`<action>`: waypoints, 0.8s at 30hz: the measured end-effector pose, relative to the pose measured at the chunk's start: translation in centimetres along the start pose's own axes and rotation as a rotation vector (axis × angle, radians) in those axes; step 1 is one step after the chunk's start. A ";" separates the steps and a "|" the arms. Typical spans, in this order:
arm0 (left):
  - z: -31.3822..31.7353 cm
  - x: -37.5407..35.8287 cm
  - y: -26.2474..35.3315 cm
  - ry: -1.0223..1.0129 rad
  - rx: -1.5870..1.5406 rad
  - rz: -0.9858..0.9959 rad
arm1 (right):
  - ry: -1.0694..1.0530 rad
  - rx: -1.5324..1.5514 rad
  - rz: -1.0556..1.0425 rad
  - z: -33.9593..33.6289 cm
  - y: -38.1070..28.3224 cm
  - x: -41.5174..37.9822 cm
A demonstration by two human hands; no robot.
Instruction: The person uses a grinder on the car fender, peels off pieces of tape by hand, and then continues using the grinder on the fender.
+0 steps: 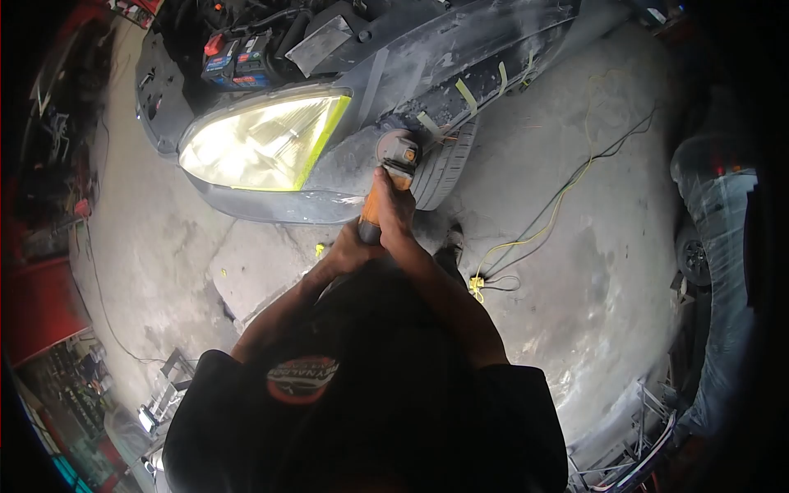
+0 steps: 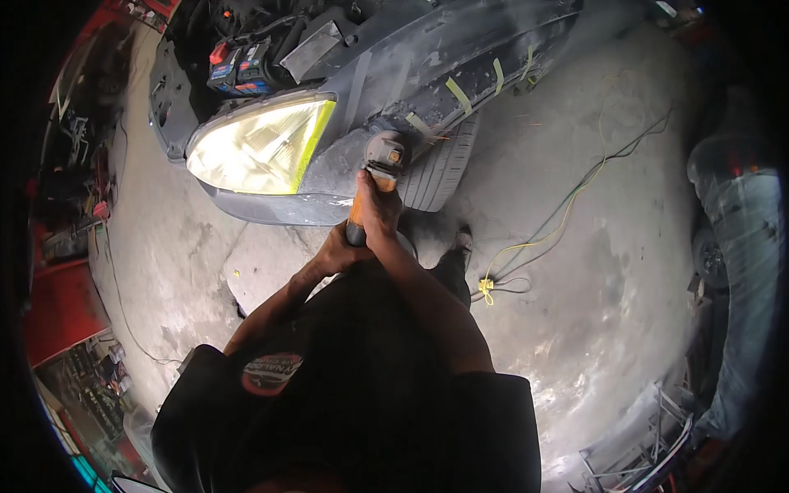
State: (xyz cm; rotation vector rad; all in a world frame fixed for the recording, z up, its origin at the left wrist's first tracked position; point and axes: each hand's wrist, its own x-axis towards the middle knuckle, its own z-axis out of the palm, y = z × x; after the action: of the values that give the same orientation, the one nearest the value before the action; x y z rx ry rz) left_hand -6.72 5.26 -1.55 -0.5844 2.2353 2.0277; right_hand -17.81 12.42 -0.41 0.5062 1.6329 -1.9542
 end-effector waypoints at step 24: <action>-0.7 0.5 3.1 -0.055 0.031 -0.176 | -0.093 0.014 -0.050 0.8 -2.0 -0.6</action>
State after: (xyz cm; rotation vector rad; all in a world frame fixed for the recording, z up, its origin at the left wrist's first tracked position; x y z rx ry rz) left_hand -7.98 4.62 1.30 -0.6867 2.0995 1.8983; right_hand -18.54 12.01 1.61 0.3775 1.5894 -1.9959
